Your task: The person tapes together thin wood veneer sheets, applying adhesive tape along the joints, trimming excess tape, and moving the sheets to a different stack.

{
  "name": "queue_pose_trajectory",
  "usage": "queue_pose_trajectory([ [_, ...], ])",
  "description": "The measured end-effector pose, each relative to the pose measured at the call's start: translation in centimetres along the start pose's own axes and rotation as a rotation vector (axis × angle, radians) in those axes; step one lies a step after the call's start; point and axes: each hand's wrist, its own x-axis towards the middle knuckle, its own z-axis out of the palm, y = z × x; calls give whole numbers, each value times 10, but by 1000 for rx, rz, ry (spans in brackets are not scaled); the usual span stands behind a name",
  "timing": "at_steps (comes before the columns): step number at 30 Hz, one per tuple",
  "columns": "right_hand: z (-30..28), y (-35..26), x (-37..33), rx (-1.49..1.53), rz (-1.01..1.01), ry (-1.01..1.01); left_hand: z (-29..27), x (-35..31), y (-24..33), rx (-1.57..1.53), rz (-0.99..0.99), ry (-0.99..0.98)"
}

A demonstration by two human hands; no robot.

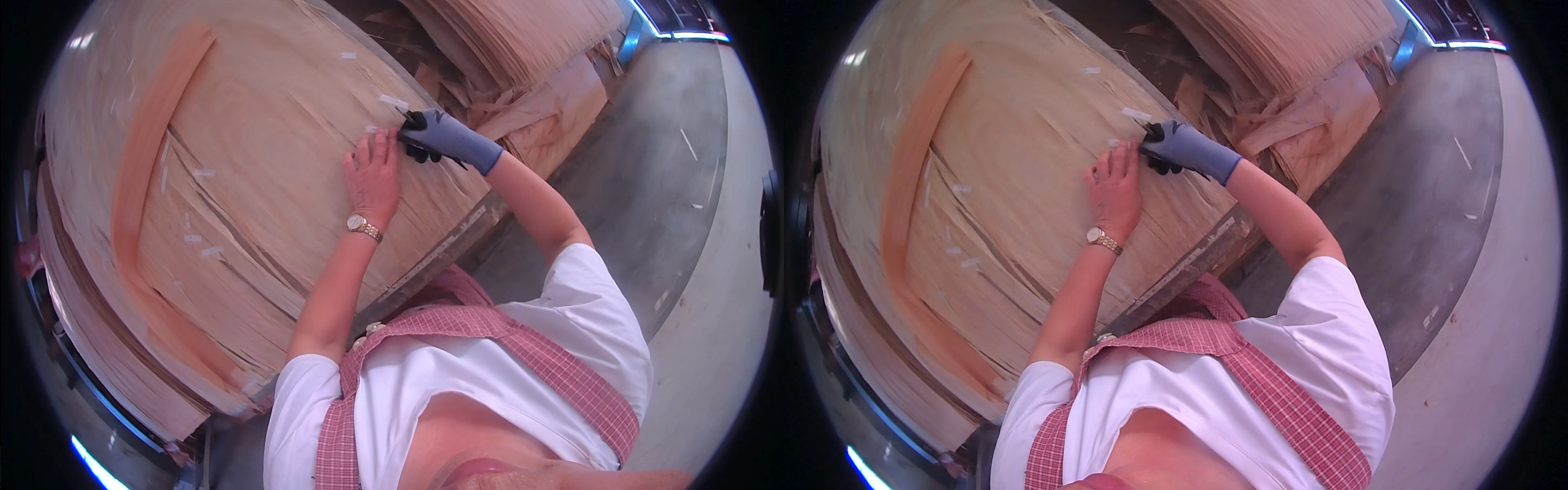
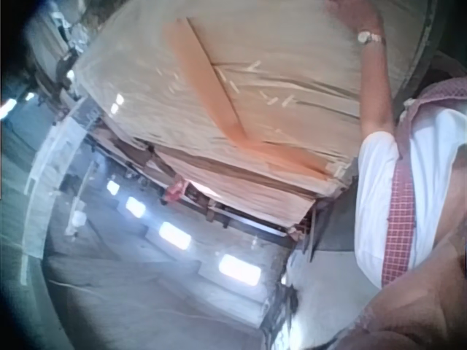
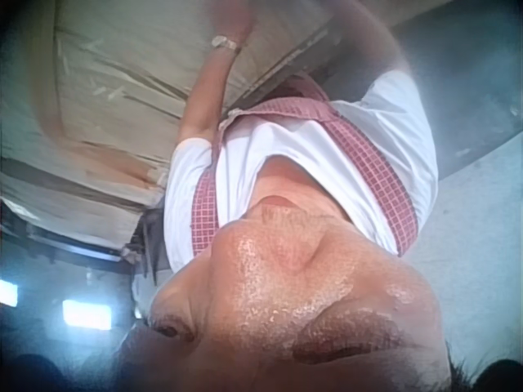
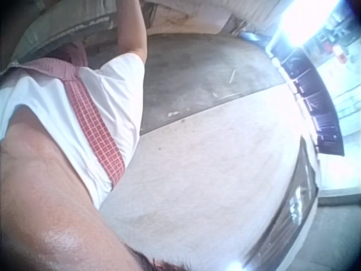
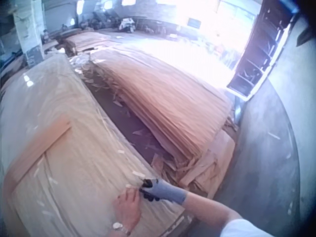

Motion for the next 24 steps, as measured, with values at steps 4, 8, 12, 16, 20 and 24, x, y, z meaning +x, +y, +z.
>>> queue_pose_trajectory([
  [4,-1,22,3,-1167,-530,422,-1,3,-1,-8,15,22],
  [8,1,-109,-26,-1178,-610,665,-2,-2,-6,-139,-20,60],
  [12,36,-216,-42,-864,-1112,653,-11,-14,-58,-437,-16,179],
  [16,88,-242,-1,-835,-882,387,-59,-25,-189,-22,-467,305],
  [20,141,-257,105,-536,-577,110,-62,-29,-303,235,-553,353],
  [24,185,-273,198,-204,-442,-84,-65,-26,-330,118,-574,62],
])
